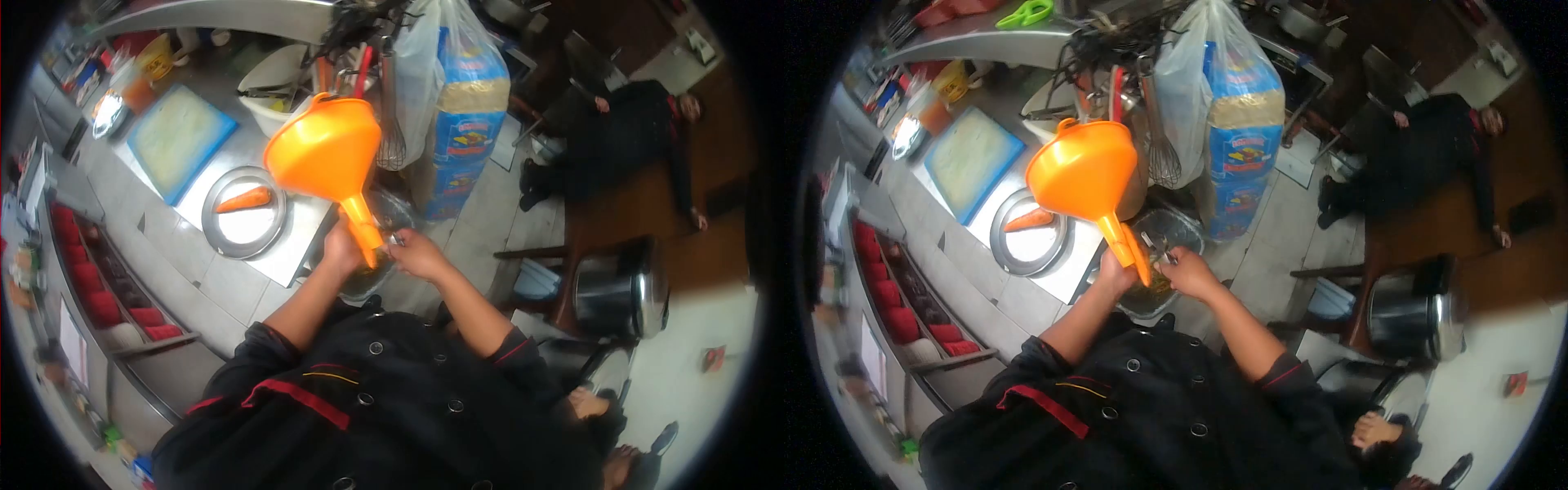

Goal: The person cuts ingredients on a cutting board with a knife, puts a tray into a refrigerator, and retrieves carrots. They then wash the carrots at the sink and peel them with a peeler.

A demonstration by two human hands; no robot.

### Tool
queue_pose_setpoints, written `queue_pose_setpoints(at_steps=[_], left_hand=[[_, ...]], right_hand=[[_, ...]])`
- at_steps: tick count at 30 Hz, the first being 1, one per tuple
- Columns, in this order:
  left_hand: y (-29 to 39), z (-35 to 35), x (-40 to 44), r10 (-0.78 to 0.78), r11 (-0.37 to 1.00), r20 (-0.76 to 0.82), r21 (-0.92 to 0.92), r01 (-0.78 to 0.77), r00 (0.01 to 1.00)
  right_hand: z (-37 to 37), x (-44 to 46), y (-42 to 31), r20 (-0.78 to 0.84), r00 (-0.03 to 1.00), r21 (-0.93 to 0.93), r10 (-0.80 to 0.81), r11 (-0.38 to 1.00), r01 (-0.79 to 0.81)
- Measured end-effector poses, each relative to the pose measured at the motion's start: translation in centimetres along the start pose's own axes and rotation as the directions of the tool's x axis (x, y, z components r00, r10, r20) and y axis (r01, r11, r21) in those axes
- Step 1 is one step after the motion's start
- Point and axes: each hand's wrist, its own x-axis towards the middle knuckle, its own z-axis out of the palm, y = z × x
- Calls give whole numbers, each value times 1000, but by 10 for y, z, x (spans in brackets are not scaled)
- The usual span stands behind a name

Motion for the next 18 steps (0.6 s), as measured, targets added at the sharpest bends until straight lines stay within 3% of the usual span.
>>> queue_pose_setpoints(at_steps=[3,5,6,8,11,13,15,17,18], left_hand=[[-11,-13,3,-82,995,133,73,73,988],[-12,-31,24,-140,990,235,62,129,962],[-10,-33,32,-200,977,172,103,184,965],[-10,-38,48,-247,966,232,132,221,941],[-11,-29,51,-325,941,263,188,283,908],[-9,-24,58,-413,800,218,550,238,884],[-10,-19,67,-423,801,224,546,246,878],[2,-3,62,-477,810,414,549,205,776],[5,4,60,-494,795,391,564,222,776]], right_hand=[[14,0,-10,-27,995,191,99,977,-92],[25,13,4,-166,985,76,51,996,-39],[26,11,5,-194,979,101,68,994,-49],[23,2,4,-321,947,-23,-2,1000,-6],[20,-9,-1,-457,887,48,64,998,-47],[22,-17,-6,-521,854,-21,3,1000,-16],[24,-17,-4,-576,815,-92,-52,996,-1],[34,-17,0,-668,730,-155,-143,987,52],[36,-21,-2,-675,727,-142,-127,989,41]])
